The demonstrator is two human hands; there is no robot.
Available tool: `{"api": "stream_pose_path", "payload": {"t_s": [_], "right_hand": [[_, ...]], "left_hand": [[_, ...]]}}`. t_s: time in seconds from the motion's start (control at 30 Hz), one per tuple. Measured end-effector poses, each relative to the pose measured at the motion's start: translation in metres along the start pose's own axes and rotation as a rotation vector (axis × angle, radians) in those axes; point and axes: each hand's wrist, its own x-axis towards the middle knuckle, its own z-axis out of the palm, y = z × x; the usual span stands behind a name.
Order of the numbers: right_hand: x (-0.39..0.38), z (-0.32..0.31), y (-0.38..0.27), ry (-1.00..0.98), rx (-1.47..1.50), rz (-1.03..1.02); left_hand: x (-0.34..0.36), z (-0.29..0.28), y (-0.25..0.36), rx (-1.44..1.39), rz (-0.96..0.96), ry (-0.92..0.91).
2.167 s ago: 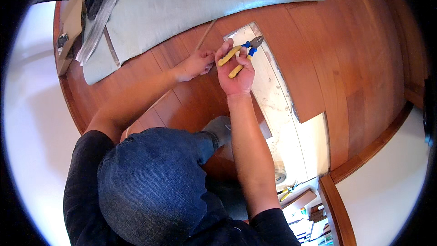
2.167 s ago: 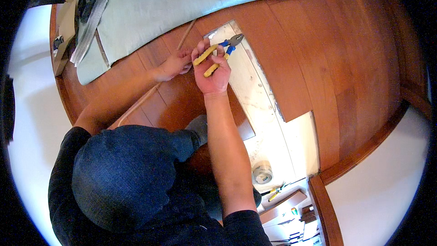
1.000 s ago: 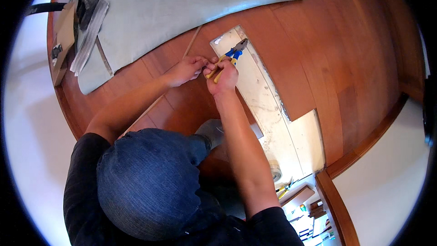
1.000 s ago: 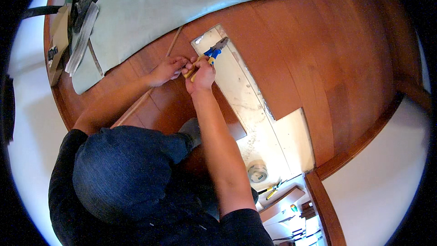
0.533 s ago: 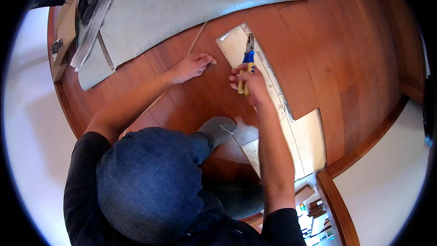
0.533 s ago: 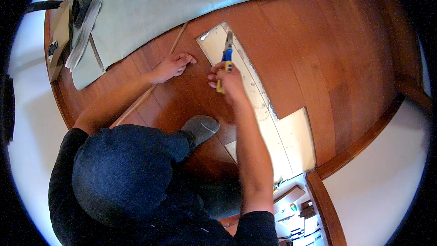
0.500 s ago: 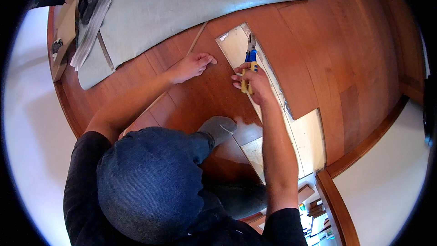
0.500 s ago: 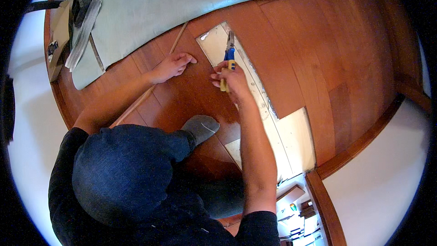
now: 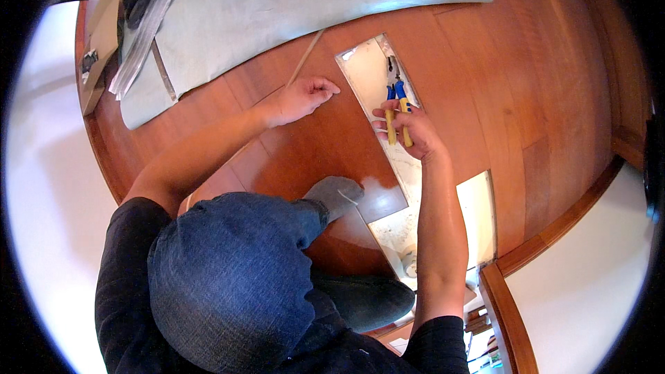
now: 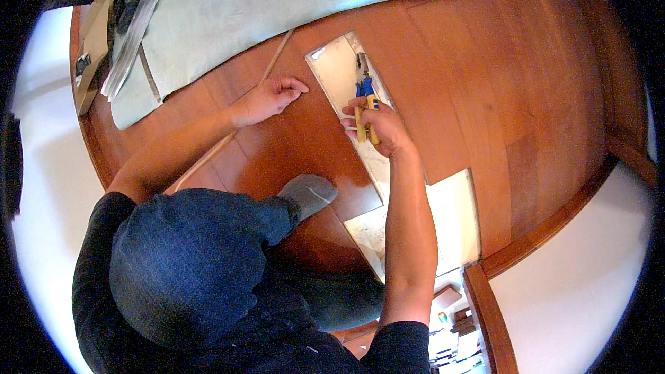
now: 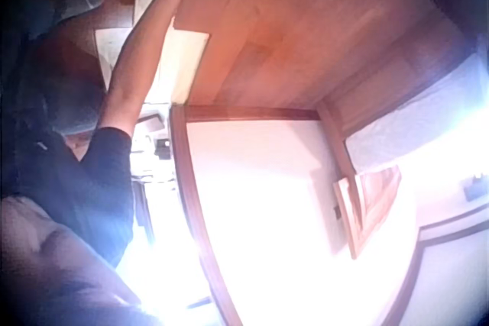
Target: The person installs wooden flooring by positioning a plank, using a hammer to tap it into place, and then uses a nail gun to secure it to the subfloor. They also use pliers to work on a wire protruding from the wall opening.
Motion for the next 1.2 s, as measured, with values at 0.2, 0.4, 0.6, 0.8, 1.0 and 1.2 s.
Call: {"api": "stream_pose_path", "payload": {"t_s": [0.2,0.4,0.6,0.8,1.0,1.2], "right_hand": [[0.001,-0.005,0.005,-0.003,0.022,0.011],[0.005,-0.008,0.004,-0.026,0.04,-0.004],[0.003,-0.003,-0.001,-0.017,0.082,0.007],[0.003,0.006,-0.003,0.066,0.13,-0.031],[0.003,0.037,0.01,0.21,0.085,-0.079],[0.016,0.019,0.02,0.174,-0.022,-0.071]], "left_hand": [[-0.001,0.002,0.011,0.219,0.054,-0.01],[-0.001,-0.001,0.007,0.185,0.063,-0.007],[-0.005,-0.001,0.007,0.22,0.068,0.006],[-0.004,0.002,0.011,0.244,0.051,0.004],[-0.004,0.0,0.007,0.146,-0.017,0.013],[-0.002,-0.002,0.008,0.192,0.006,0.002]]}}
